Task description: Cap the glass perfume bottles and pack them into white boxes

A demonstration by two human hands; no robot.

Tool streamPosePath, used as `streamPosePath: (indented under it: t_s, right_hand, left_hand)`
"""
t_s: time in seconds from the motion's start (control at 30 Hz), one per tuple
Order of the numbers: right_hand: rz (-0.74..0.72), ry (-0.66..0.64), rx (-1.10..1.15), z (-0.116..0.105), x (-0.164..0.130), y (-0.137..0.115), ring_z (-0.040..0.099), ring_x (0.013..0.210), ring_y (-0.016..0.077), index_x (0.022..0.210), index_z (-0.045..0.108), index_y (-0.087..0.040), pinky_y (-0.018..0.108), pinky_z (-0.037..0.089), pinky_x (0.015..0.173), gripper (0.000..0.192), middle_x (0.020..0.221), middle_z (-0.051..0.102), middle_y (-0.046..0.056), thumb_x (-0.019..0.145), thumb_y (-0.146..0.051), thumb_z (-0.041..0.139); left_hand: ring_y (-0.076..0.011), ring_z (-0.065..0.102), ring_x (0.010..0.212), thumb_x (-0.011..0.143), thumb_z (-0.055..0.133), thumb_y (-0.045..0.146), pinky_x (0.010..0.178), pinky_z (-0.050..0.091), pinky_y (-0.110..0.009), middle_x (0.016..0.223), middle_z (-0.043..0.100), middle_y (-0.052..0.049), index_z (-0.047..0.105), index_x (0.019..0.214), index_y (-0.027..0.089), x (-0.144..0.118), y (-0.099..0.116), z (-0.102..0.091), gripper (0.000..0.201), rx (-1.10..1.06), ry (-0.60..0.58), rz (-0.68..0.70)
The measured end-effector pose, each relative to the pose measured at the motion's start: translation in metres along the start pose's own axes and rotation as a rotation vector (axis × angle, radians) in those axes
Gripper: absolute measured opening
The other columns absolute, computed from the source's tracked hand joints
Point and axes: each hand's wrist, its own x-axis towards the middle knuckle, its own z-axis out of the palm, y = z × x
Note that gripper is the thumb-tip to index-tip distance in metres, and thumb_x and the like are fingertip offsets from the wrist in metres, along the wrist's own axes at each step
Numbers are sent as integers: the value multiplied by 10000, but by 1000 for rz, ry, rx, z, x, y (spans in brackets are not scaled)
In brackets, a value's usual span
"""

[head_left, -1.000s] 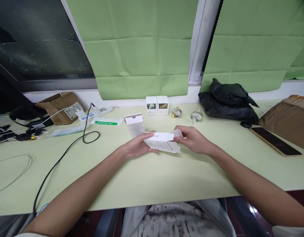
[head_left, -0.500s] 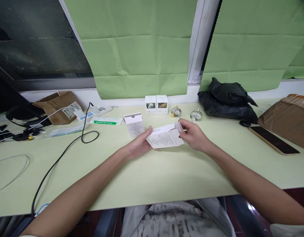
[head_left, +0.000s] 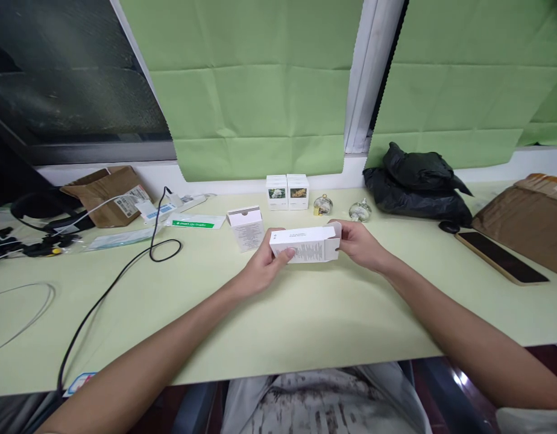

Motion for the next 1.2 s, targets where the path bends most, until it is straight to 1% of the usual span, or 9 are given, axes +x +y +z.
streamPosePath:
  t_s: [0.13,0.27,0.43,0.57,0.7,0.83,0.93,1.0,1.2]
  right_hand:
    - [-113,15,-7,-2,2,10,590,779,169,858,716,-190,275,461,689,261,829,653,13,816,-407,855]
    - [-133,2,1,-2,2,16,602,789,171,898,726,-198,279,464,700,236,854,668,16,832,-387,852]
    - [-150,9,-59,1,0,13,560,718,148,808,669,-195,260,443,645,234,780,617,-8,860,-367,818]
    - [-144,47,-80,4,0,11,523,684,134,777,632,-197,248,443,614,212,745,572,-24,892,-330,751]
    - [-112,83,-98,4,1,12,580,739,155,911,693,-198,265,483,643,144,833,651,3,922,-342,694]
    - [-121,84,-138,2,2,12,633,852,192,982,722,-208,300,537,726,209,934,687,29,921,-408,725]
    - [-174,95,-122,3,4,9,662,962,218,1042,731,-228,340,560,844,247,1027,713,42,897,-424,776]
    - [-189,110,-83,4,4,6,673,1013,231,1088,728,-243,363,566,893,294,1084,720,50,875,-427,811]
    - [-216,167,-24,8,0,-2,655,1125,241,1146,681,-265,378,588,927,363,1160,680,66,860,-425,835]
  left_hand:
    - [-198,545,1002,1058,545,483,798,475,-302,1167,556,-53,370,1369,284,-5,3,2,409,133,9,24]
    - [-234,546,1155,1062,538,460,905,487,-338,1308,532,-88,367,1400,282,-7,3,2,419,206,-16,79]
    - [-236,558,1192,1063,534,469,941,511,-349,1326,546,-92,360,1435,288,-5,-2,3,450,104,-37,65]
    - [-228,574,1207,1049,556,501,982,514,-350,1275,599,-88,430,1352,251,1,-9,6,414,-10,43,28]
    - [-213,626,1125,985,662,510,923,535,-329,1210,649,-68,496,1271,231,7,-13,5,432,-78,115,-35]
    - [-203,653,1053,909,766,465,842,535,-301,1190,672,-49,556,1247,238,11,-16,-2,458,23,142,-14]
    - [-215,667,1075,899,779,433,901,542,-336,1227,685,-58,599,1261,242,11,-17,-7,447,50,110,22]
    - [-218,673,1068,897,779,427,937,546,-359,1213,692,-61,633,1215,231,11,-18,-8,401,48,94,17]
    - [-215,670,1090,877,793,391,954,560,-377,1184,662,-44,555,1130,239,10,-15,-7,379,47,126,25]
